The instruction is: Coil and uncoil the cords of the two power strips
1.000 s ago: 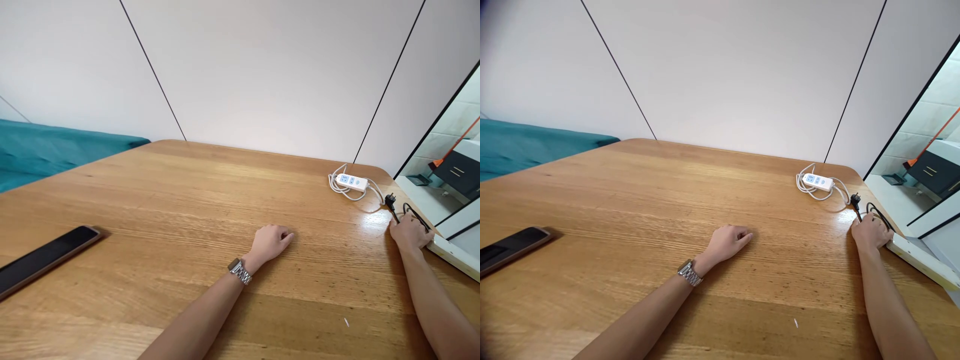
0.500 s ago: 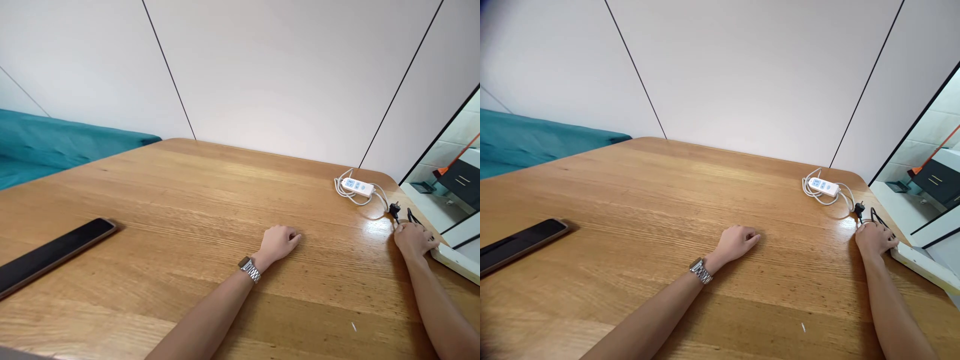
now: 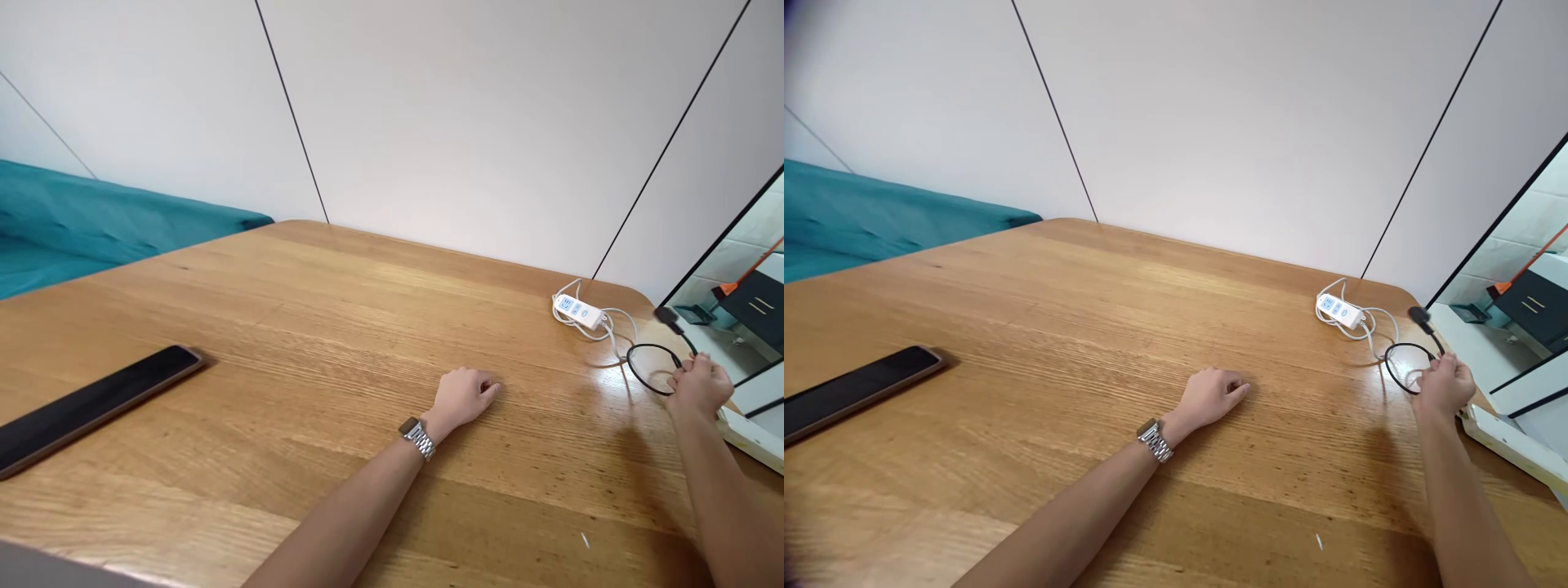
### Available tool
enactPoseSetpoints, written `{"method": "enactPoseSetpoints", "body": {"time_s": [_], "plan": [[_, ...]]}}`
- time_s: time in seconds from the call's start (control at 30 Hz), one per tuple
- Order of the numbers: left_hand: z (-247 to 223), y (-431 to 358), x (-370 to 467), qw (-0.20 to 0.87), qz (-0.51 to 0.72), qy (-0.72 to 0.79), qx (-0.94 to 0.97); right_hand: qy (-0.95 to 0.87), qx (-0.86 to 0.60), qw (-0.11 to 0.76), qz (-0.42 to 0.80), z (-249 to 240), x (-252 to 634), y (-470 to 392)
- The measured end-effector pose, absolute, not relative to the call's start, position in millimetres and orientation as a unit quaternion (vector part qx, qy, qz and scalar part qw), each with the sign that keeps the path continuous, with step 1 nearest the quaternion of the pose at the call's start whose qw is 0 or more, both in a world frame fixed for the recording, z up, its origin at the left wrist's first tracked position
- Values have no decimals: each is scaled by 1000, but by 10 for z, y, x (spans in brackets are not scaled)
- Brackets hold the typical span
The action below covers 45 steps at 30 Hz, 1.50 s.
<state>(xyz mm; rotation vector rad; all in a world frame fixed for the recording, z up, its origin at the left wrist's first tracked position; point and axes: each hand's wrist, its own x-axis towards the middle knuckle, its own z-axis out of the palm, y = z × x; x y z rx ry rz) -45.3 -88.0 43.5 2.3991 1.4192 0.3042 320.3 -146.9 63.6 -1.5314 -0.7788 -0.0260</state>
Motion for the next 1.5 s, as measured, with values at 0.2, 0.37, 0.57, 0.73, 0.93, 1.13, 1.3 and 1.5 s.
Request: {"method": "enactPoseSetpoints", "body": {"time_s": [0.2,0.37,0.57,0.73,0.93,1.13,1.3,1.5], "plan": [[435,-890,-442,164,109,505,840,-426,-642,633,72,481,2512,-1034],[400,-879,-454,166,118,495,844,-615,-691,358,-125,126,2478,-638],[389,-893,-455,172,120,496,843,-581,-757,213,-209,98,2603,-481],[399,-895,-456,170,117,497,843,-544,-813,151,-144,161,2576,-444],[393,-888,-447,169,114,501,841,-537,-821,178,-70,232,2627,-388],[411,-886,-452,189,132,500,835,-505,-752,422,36,593,2757,-294],[399,-857,-477,246,176,495,815,-399,-655,594,242,1082,2772,-336],[408,-803,-233,394,330,414,752,-407,-538,689,266,1136,2627,-552]]}}
